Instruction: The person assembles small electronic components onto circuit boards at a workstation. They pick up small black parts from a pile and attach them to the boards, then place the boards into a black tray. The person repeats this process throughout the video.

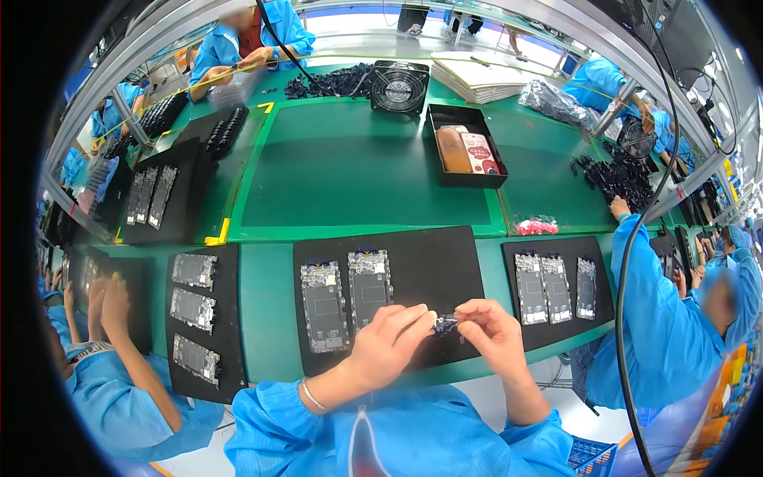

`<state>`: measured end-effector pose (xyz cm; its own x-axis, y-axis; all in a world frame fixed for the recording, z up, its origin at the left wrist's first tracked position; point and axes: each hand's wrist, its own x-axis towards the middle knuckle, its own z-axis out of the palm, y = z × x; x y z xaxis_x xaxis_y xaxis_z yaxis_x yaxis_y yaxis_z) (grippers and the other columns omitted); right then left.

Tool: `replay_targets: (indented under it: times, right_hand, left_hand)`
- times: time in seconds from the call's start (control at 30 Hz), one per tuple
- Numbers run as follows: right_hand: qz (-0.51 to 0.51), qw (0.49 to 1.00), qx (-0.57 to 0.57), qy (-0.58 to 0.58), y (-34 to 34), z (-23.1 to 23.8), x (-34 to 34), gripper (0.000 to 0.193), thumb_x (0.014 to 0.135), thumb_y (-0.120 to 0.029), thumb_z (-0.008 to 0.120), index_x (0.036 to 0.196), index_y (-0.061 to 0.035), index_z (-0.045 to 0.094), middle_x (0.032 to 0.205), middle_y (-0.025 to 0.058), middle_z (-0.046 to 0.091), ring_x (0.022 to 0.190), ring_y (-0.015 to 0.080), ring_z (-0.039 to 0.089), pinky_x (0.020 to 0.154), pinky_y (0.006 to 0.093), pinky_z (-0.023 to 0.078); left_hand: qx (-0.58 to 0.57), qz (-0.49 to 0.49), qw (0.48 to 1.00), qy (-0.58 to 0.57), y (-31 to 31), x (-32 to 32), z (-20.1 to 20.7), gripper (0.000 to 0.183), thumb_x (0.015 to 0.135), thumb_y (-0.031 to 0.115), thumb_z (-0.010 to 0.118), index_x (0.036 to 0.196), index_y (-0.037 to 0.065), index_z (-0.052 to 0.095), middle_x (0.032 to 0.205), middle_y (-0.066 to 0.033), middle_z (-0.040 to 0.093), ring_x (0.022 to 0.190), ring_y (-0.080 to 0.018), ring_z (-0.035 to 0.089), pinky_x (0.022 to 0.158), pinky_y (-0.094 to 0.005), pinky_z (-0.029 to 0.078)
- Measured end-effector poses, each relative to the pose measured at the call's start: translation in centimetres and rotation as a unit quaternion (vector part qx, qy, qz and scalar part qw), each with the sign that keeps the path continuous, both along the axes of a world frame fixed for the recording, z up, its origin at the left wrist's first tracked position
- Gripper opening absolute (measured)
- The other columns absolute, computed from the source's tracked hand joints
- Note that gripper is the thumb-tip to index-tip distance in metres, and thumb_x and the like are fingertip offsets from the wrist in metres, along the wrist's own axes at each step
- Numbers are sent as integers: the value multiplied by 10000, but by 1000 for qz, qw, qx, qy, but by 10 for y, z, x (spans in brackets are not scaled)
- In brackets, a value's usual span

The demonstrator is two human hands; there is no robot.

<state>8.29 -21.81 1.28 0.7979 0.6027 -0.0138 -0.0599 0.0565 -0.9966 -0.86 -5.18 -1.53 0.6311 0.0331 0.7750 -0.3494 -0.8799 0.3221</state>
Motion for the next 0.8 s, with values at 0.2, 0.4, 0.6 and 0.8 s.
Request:
replay_targets:
  times: [0.2,0.4,0.6,0.8]
  right_hand:
    - [67,986,-77,-129,4,4,21,71,842,-18,613,911,-5,627,899,41,629,832,84,608,722,236,494]
    - [87,995,-45,-14,13,-16,49,99,881,-57,571,962,1,576,842,20,607,760,67,584,682,221,473]
    - [-99,995,25,-3,21,-53,89,112,939,-110,507,966,-6,537,750,29,581,669,82,539,644,213,432]
    - [-75,997,-3,-23,15,-47,61,92,938,-120,514,932,-29,527,765,27,573,685,94,564,653,228,458]
  left_hand:
    - [-27,-1,1000,17,4,7,5,489,640,79,788,1078,72,571,1021,-93,577,843,-262,590,651,-321,531]
    - [-99,-79,990,70,12,27,5,504,659,106,783,1105,55,553,1053,-126,574,900,-299,594,728,-353,528]
    - [-116,-35,956,266,31,88,-15,590,706,226,758,1201,45,491,1164,-169,520,1146,-369,460,948,-420,415]
    - [46,121,901,415,81,65,-1,768,624,275,814,1246,-1,458,1242,-158,471,1190,-341,400,997,-428,373]
